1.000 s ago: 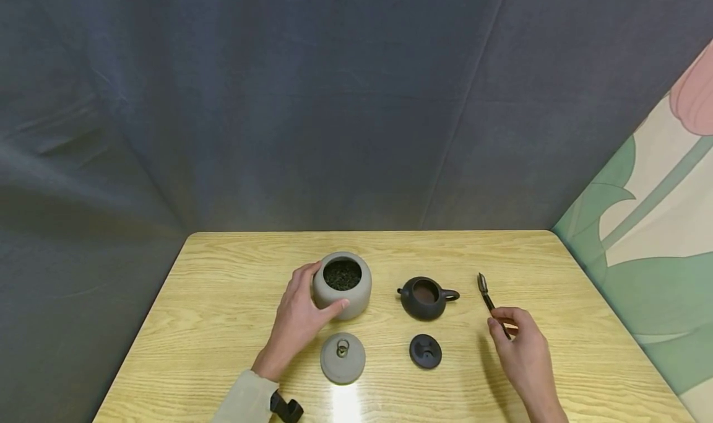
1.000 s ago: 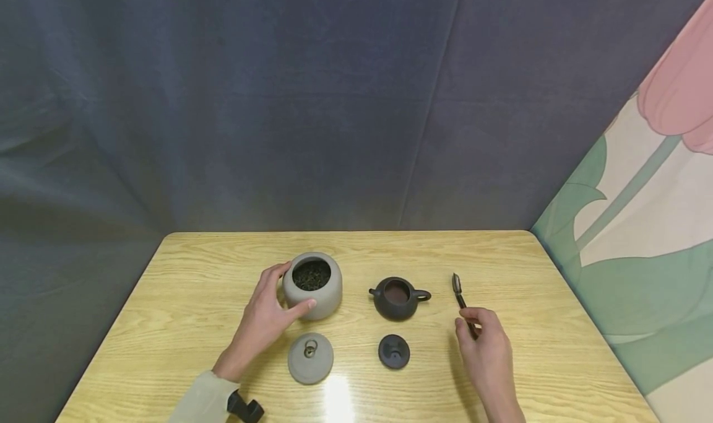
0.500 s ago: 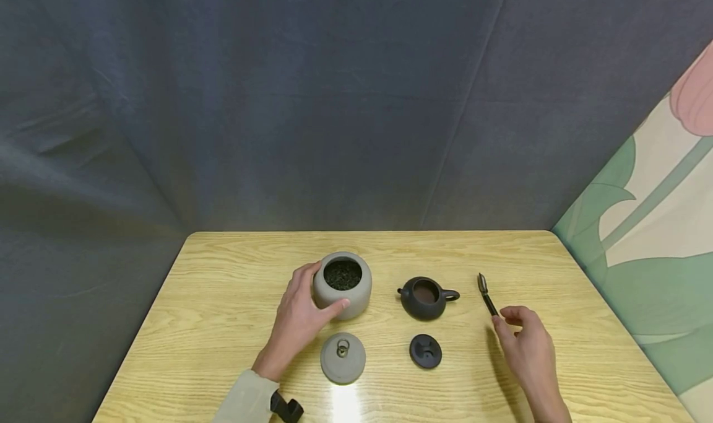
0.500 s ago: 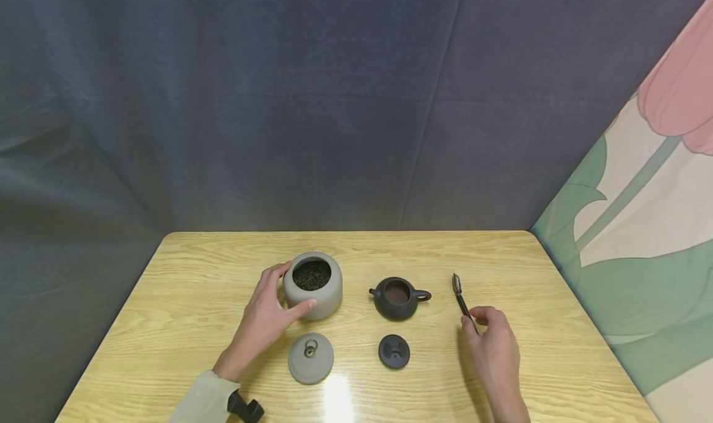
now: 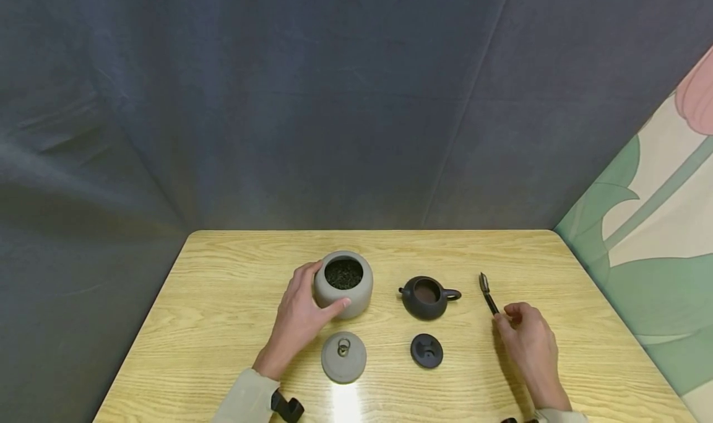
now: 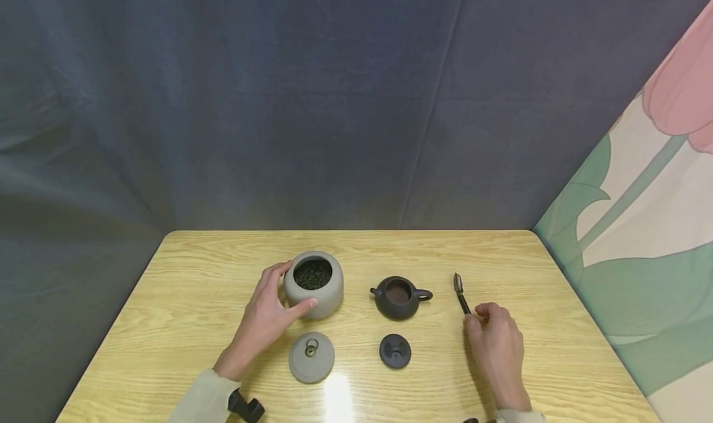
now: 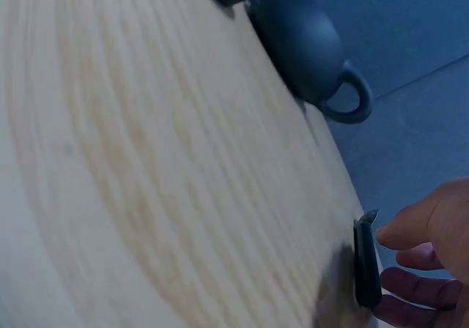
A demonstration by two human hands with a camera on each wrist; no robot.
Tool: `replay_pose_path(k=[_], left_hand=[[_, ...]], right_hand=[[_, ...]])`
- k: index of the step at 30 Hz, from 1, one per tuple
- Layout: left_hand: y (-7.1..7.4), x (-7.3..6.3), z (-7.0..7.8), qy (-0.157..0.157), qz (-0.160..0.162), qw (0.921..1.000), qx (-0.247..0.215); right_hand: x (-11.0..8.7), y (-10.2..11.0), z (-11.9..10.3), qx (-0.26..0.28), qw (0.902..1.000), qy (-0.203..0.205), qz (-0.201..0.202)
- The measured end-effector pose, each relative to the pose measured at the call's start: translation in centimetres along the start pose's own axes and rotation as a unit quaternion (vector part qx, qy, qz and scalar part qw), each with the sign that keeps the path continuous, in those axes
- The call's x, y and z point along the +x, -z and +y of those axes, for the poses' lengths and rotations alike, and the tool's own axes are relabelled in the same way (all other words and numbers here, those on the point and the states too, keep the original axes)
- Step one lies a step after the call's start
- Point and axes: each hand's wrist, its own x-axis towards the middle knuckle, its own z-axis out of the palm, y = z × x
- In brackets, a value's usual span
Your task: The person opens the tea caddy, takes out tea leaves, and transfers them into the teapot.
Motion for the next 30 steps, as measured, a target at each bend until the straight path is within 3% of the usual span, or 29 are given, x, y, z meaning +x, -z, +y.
replay_pose_path(k=[16, 30], left_hand=[[0.06, 0.03, 0.12, 0.001, 0.001, 1.0, 0.003], [0.09, -0.06, 0.24, 0.003, -0.001, 1.0, 0.001]], right_hand=[[0.29, -0.48, 0.96, -0.054, 0.9982, 0.027, -0.002], [0.53, -0.54, 0.64, -0.066, 0.9976, 0.023, 0.003]])
